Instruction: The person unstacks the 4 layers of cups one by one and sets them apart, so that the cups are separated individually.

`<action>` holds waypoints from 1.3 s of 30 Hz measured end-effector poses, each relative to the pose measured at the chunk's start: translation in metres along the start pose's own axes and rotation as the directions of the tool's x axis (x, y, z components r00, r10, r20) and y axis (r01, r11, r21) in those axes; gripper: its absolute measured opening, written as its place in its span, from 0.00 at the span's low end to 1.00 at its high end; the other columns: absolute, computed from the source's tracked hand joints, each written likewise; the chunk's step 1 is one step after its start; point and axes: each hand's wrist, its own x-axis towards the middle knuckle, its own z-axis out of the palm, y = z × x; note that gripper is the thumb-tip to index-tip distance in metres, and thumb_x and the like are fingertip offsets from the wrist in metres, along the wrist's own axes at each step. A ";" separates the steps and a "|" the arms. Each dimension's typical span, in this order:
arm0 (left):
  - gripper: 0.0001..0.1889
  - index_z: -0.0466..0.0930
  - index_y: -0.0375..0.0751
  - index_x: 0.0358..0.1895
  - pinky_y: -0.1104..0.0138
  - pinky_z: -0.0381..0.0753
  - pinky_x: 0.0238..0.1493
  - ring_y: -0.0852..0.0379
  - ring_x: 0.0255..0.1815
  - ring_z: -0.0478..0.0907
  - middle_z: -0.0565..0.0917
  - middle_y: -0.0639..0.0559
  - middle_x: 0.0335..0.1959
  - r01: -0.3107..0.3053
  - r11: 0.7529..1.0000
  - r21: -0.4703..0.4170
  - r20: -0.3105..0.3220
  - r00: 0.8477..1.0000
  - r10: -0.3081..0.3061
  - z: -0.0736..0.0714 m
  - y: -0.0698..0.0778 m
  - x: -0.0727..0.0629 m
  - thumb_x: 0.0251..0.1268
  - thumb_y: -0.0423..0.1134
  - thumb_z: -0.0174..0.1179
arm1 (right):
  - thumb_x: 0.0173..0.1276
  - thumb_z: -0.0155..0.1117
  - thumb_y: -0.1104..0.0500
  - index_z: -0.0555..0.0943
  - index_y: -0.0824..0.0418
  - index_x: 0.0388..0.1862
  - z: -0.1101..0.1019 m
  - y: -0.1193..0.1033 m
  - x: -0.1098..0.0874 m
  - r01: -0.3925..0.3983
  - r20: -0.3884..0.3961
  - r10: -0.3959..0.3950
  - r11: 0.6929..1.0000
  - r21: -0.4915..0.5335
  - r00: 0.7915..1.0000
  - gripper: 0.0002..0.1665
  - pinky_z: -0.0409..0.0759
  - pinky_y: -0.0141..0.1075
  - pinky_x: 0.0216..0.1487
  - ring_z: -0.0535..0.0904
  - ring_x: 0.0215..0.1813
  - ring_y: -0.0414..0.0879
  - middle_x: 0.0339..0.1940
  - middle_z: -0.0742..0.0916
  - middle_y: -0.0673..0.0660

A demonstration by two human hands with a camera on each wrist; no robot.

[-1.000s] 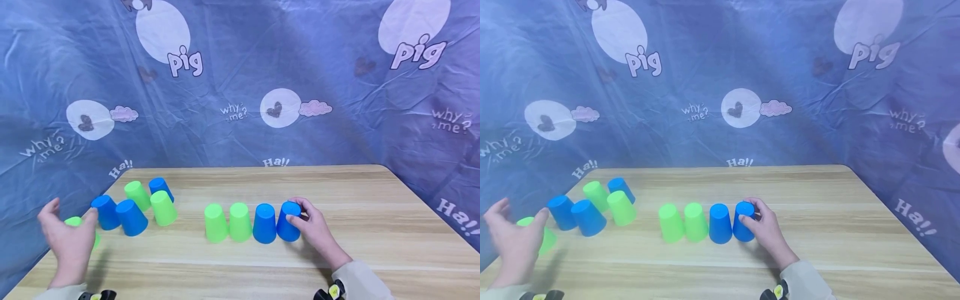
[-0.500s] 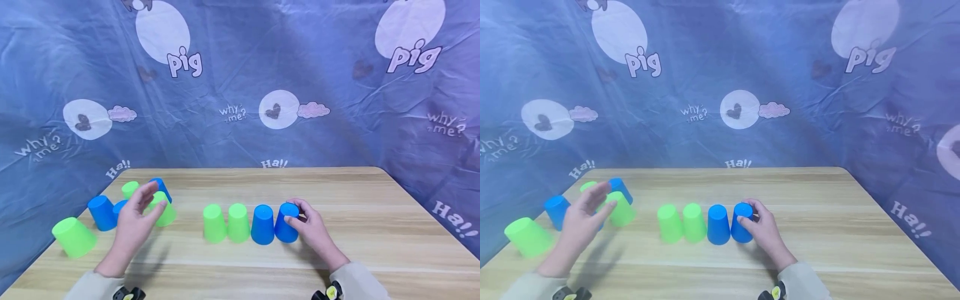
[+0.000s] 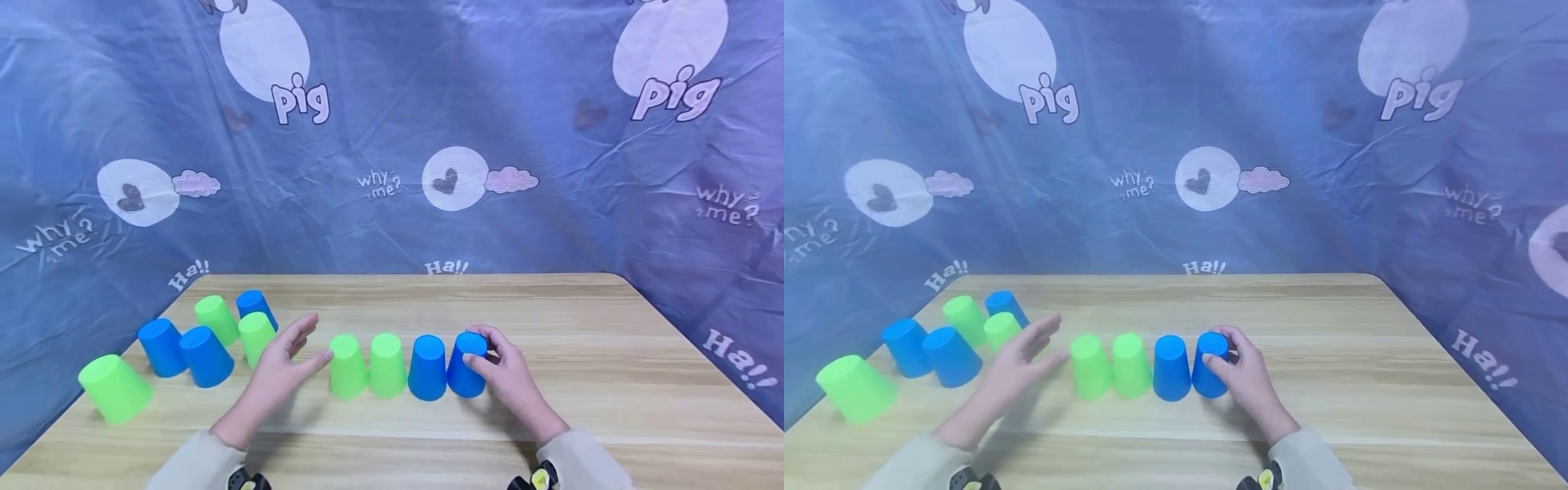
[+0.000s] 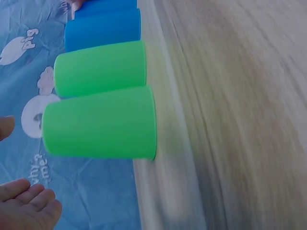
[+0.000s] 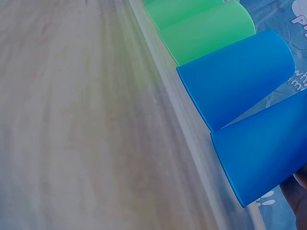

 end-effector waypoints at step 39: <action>0.28 0.72 0.42 0.58 0.54 0.75 0.56 0.47 0.54 0.76 0.79 0.47 0.51 0.084 0.993 0.088 0.030 0.996 -0.087 0.035 -0.007 0.006 0.50 0.36 0.69 | 0.65 0.59 0.60 0.68 0.62 0.60 -0.001 0.000 0.000 -0.007 0.006 0.007 1.000 0.006 1.000 0.25 0.69 0.58 0.60 0.70 0.60 0.59 0.58 0.75 0.63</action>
